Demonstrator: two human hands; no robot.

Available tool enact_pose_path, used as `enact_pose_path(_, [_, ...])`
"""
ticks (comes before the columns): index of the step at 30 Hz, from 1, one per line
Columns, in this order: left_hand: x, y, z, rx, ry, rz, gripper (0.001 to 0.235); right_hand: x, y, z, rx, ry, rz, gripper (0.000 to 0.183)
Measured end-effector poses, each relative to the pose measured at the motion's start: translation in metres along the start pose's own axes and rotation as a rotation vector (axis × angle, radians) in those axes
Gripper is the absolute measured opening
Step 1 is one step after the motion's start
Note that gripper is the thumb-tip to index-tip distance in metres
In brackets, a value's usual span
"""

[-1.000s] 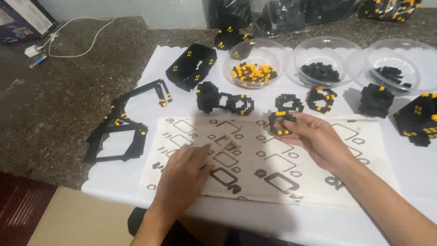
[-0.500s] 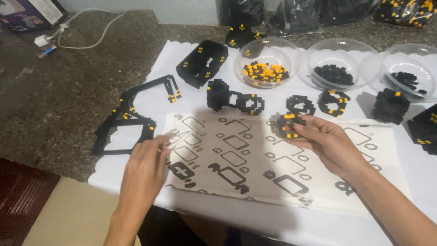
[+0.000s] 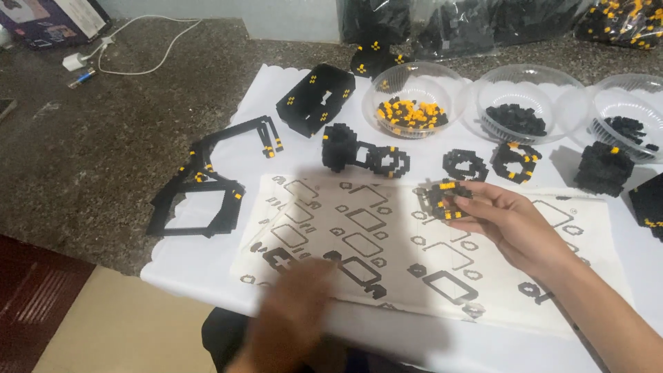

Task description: The person assembles small black and yellow interlocking blocks into various shapes on a table. They follow a printed instruction sheet, picking up pieces from clear bowls and snapping them together by hand to form structures.

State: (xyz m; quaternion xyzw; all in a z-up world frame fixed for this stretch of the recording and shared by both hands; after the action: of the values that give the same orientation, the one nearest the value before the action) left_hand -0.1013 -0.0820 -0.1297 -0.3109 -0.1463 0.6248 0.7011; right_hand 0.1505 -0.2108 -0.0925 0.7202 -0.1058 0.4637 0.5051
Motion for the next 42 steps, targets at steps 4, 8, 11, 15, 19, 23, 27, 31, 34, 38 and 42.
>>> enact_pose_path(4, [-0.049,-0.031,-0.016,0.049,0.264,-0.019,0.042,-0.001,-0.003,0.005,-0.004,0.035,-0.002,0.035])
enact_pose_path(8, [-0.074,-0.045,-0.027,-0.014,0.229,-0.122,0.038,0.002,-0.002,0.013,-0.047,0.081,0.017,0.04])
enact_pose_path(11, [-0.085,-0.05,-0.032,-0.053,0.171,-0.171,0.038,0.0,0.0,0.015,-0.057,0.027,0.04,0.038])
enact_pose_path(15, [-0.092,-0.058,-0.032,-0.06,0.246,-0.195,0.041,0.001,0.015,0.002,-0.126,0.065,-0.02,0.044])
enact_pose_path(19, [-0.091,-0.058,-0.032,-0.08,0.223,-0.196,0.039,-0.003,0.005,-0.002,-0.067,0.086,0.012,0.037])
enact_pose_path(23, [-0.09,-0.054,-0.034,-0.092,0.193,-0.183,0.045,-0.008,0.0,0.002,-0.081,0.083,-0.005,0.04])
enact_pose_path(27, [-0.09,-0.048,-0.04,-0.081,0.189,-0.145,0.041,-0.006,0.004,0.0,-0.086,0.098,-0.023,0.042])
enact_pose_path(31, [-0.089,-0.045,-0.045,-0.069,0.176,-0.134,0.043,-0.009,-0.003,0.004,-0.056,0.113,-0.003,0.039])
enact_pose_path(34, [-0.089,-0.045,-0.045,-0.072,0.202,-0.118,0.043,-0.007,0.001,0.001,-0.084,0.084,-0.026,0.04])
enact_pose_path(38, [-0.089,-0.044,-0.047,-0.068,0.179,-0.107,0.044,-0.008,-0.002,0.003,-0.08,0.096,-0.017,0.04])
enact_pose_path(42, [-0.089,-0.043,-0.048,-0.033,0.158,-0.103,0.041,-0.008,0.0,0.002,-0.068,0.121,-0.005,0.041])
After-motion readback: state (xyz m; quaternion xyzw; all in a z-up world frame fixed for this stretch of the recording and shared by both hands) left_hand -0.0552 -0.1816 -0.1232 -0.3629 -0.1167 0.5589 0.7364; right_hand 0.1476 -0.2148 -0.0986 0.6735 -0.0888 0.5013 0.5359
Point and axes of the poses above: each hand's wrist, its own y-axis away from the middle knuckle, its own z-axis out of the back of the hand, x = y × z, the point moved 6 cm from there along -y, towards the middle knuckle, and after that the axes turned 9 degrees about -z, right-handed, at the moved point
